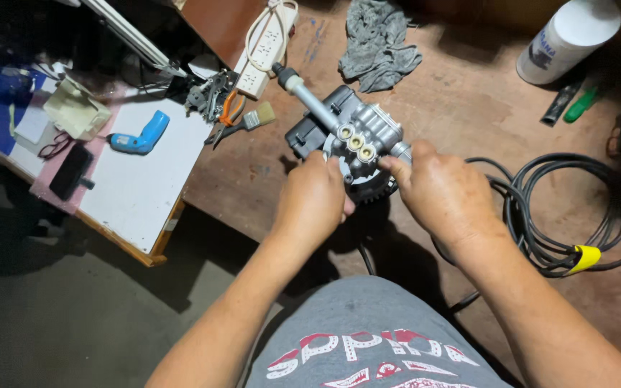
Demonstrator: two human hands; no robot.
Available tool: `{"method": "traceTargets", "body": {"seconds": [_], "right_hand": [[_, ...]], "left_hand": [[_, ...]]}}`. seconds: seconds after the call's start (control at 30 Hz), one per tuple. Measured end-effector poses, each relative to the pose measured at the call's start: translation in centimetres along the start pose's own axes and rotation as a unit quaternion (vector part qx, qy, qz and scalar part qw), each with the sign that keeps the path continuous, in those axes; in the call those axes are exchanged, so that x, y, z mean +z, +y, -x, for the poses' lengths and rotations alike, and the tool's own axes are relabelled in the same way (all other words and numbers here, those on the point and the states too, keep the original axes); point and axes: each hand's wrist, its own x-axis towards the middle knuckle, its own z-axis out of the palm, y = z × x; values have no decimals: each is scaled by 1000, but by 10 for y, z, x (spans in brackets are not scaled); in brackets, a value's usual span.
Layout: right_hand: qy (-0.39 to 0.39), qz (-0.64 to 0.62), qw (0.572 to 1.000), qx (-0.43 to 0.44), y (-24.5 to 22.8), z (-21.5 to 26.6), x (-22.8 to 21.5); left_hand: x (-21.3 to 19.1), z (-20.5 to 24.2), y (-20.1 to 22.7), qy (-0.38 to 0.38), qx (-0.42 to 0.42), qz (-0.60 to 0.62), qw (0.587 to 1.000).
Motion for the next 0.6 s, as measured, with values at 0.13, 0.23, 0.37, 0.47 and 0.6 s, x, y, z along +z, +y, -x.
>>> {"method": "traceTargets", "body": {"seconds": [0.13, 0.23, 0.37, 0.47, 0.6], "right_hand": [[19, -30, 999, -9, 10, -12, 2], [-15, -137, 990, -26, 14, -6, -3], [21, -208, 977, -42, 28, 5, 0], [83, -241, 964, -77, 43, 24, 2], [172, -277, 941, -86, 84, 42, 18]], "left_hand": [[-5, 10, 20, -102, -87, 408, 903], [-10, 17, 8, -91, -52, 438, 893], [-40, 26, -20, 7, 126, 155, 980], [-62, 41, -37, 66, 149, 150, 975], [-72, 48, -32, 107, 251, 179, 945]]}}
